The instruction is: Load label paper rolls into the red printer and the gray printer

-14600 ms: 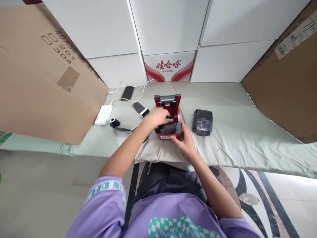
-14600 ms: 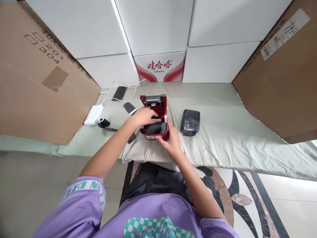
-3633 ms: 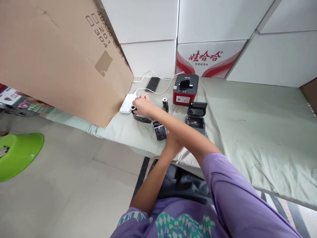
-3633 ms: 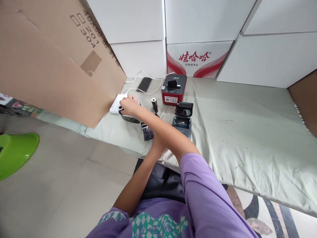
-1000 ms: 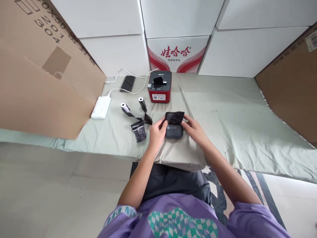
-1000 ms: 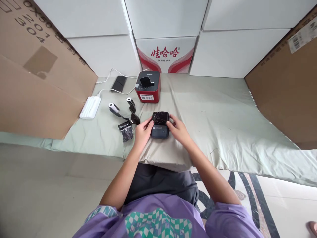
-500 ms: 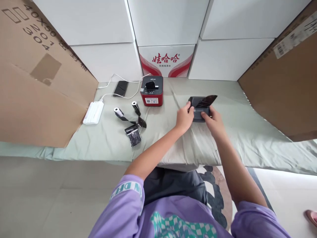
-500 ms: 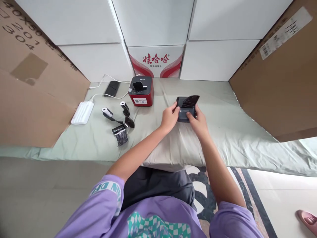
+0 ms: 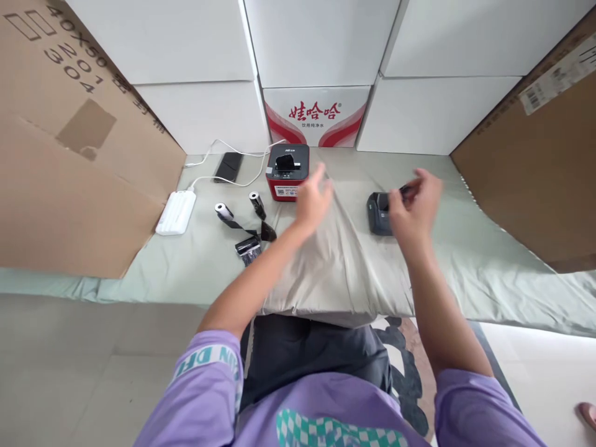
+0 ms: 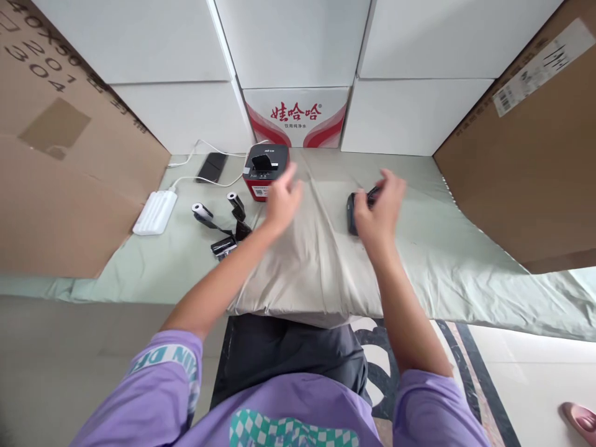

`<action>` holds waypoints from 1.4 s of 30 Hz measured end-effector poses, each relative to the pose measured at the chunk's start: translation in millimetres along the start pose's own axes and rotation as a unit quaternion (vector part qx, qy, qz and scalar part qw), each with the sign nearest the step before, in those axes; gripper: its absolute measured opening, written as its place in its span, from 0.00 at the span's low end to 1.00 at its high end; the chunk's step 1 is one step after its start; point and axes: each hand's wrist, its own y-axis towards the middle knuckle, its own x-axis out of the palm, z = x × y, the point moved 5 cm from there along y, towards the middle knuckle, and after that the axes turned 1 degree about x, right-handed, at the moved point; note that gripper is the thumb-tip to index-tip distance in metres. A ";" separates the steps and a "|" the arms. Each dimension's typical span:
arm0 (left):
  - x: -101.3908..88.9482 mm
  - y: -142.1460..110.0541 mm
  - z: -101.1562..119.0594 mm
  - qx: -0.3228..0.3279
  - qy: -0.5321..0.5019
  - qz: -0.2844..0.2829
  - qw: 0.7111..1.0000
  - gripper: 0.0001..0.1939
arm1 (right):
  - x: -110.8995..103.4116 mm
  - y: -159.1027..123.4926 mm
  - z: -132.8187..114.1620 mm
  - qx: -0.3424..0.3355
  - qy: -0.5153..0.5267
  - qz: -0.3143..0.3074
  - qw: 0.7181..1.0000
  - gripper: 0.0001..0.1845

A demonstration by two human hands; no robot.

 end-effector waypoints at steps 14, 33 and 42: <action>-91.6 85.5 -62.9 -0.193 -0.111 0.035 0.974 0.09 | 194.4 41.8 -78.0 -0.008 0.248 -0.255 0.934 0.65; -80.5 -133.4 -18.7 -0.144 -0.049 -0.090 0.984 0.28 | 42.2 -147.0 -76.2 0.002 0.127 -0.215 0.968 0.61; -78.7 -137.4 -29.1 -0.172 -0.186 -0.109 0.961 0.34 | 45.3 -152.5 -72.9 0.021 0.129 -0.205 0.970 0.59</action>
